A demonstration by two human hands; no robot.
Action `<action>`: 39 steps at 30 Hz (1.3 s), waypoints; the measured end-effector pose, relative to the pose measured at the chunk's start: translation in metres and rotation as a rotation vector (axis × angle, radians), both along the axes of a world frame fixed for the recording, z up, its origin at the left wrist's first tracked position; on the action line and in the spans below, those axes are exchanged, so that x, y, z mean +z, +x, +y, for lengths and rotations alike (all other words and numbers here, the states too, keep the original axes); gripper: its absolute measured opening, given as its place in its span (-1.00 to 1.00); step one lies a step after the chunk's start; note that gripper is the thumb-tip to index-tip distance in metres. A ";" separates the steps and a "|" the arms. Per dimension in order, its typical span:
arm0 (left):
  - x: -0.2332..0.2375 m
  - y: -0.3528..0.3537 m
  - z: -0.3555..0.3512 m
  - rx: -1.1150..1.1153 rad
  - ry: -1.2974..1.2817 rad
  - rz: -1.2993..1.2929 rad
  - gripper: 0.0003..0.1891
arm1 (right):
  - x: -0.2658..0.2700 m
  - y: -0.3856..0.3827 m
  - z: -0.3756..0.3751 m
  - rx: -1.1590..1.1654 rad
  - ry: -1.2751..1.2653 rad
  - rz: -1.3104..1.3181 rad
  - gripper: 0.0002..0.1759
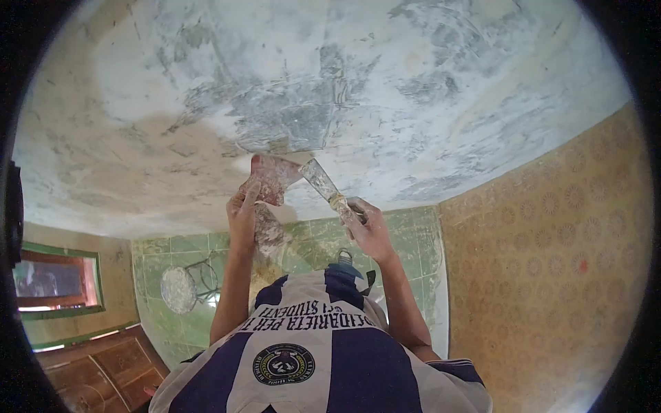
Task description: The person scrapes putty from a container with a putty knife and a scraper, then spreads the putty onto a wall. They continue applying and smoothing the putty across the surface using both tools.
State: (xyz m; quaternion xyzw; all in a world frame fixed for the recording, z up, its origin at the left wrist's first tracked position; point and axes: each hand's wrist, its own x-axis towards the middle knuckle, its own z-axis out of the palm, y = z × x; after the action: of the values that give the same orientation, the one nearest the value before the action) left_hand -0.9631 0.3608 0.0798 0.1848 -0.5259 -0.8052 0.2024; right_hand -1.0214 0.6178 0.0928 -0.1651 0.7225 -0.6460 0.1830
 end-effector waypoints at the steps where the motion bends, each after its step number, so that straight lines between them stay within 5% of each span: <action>1: -0.007 -0.005 0.004 0.033 -0.044 0.044 -0.78 | 0.001 0.001 0.000 -0.010 -0.010 0.006 -0.69; 11: 0.034 -0.095 0.033 0.212 -0.201 -0.052 -0.75 | -0.002 0.008 0.019 -0.073 0.008 0.013 -0.70; 16: 0.039 -0.108 0.036 0.365 -0.191 0.140 -0.73 | -0.005 0.005 0.029 -0.092 -0.016 0.012 -0.72; 23: 0.055 -0.044 0.034 0.085 -0.018 0.145 -0.73 | -0.001 -0.003 0.037 -0.104 -0.005 -0.015 -0.75; 28: 0.018 -0.050 0.026 0.012 -0.309 -0.026 -0.76 | -0.010 -0.008 0.035 -0.087 -0.035 -0.027 -0.74; 33: 0.046 -0.092 0.040 0.144 -0.221 0.188 -0.78 | -0.002 -0.008 0.032 -0.067 -0.063 -0.008 -0.73; 39: 0.076 -0.041 0.066 0.108 -0.311 0.162 -0.85 | -0.001 -0.008 0.044 -0.123 -0.083 -0.013 -0.74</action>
State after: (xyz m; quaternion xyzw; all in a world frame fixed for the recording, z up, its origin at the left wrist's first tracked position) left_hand -1.0041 0.4264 0.1555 0.1139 -0.6153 -0.7144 0.3131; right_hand -1.0291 0.6622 0.0916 -0.1238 0.7025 -0.6866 0.1406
